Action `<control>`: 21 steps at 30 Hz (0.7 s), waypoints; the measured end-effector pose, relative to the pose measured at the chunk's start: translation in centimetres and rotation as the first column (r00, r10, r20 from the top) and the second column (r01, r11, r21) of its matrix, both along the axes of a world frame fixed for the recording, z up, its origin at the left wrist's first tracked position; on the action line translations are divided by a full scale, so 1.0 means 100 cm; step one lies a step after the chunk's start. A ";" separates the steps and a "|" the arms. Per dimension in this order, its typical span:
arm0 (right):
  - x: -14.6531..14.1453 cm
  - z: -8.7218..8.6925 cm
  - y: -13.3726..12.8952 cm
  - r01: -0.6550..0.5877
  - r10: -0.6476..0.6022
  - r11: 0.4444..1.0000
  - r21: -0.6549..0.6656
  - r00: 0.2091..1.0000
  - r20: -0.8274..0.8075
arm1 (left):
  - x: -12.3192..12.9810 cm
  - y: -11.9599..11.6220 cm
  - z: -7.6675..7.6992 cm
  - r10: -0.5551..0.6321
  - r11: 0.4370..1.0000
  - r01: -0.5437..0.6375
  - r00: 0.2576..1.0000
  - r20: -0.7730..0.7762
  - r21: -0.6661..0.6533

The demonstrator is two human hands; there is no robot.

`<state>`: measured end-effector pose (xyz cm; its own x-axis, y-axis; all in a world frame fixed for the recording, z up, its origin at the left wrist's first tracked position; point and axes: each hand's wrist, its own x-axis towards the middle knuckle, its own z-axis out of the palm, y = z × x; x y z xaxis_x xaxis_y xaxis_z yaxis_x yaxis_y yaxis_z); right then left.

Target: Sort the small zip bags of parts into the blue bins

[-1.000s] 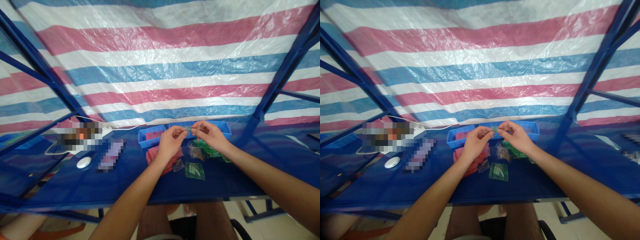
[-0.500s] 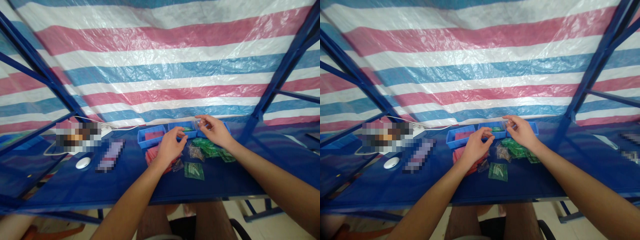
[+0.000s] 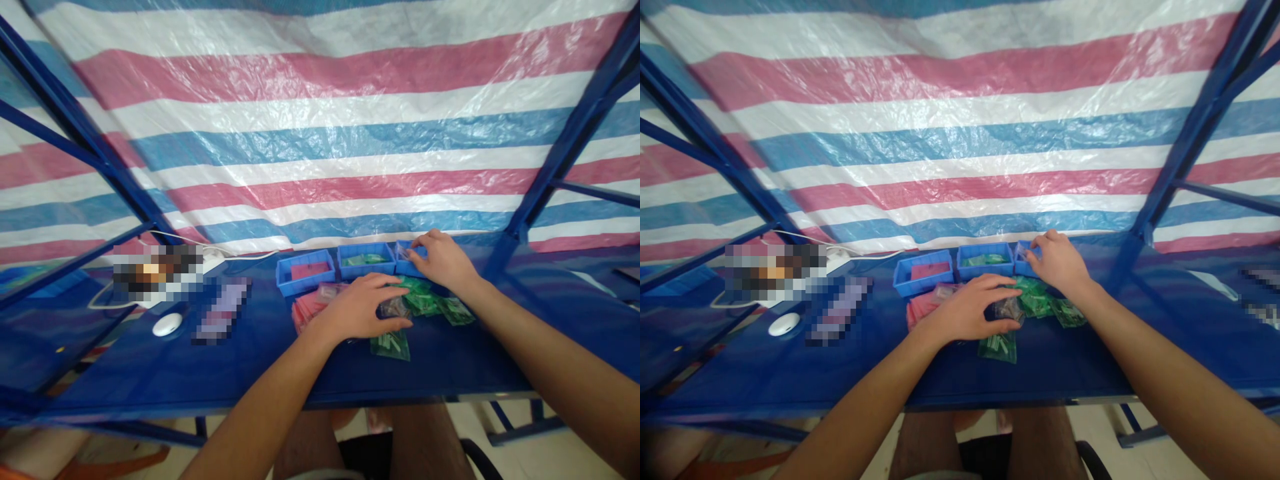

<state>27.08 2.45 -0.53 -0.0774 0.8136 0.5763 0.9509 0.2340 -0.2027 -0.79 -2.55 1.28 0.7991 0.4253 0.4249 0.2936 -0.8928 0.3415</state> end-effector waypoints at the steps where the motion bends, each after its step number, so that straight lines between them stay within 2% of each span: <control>1: -0.001 0.000 -0.001 0.002 -0.002 1.000 0.010 1.000 0.004 | 0.001 -0.001 -0.001 -0.033 0.999 0.033 0.999 -0.024 -0.002; 5: -0.005 0.004 -0.004 -0.005 0.005 0.997 0.078 1.000 0.002 | 0.004 0.005 -0.009 -0.086 0.996 0.085 0.992 -0.091 -0.013; 13: -0.021 0.014 -0.016 -0.082 0.085 0.986 0.142 0.996 -0.016 | 0.002 0.014 -0.011 0.009 0.999 -0.011 0.999 -0.053 -0.037; 18: -0.029 0.020 -0.024 -0.205 0.217 0.968 0.143 0.973 -0.076 | 0.001 0.014 -0.010 0.096 0.995 -0.095 0.995 -0.025 0.014; 21: -0.035 0.024 -0.030 -0.293 0.313 0.947 0.133 0.935 -0.165 | 0.001 0.014 -0.008 0.153 0.988 -0.154 0.988 0.026 0.010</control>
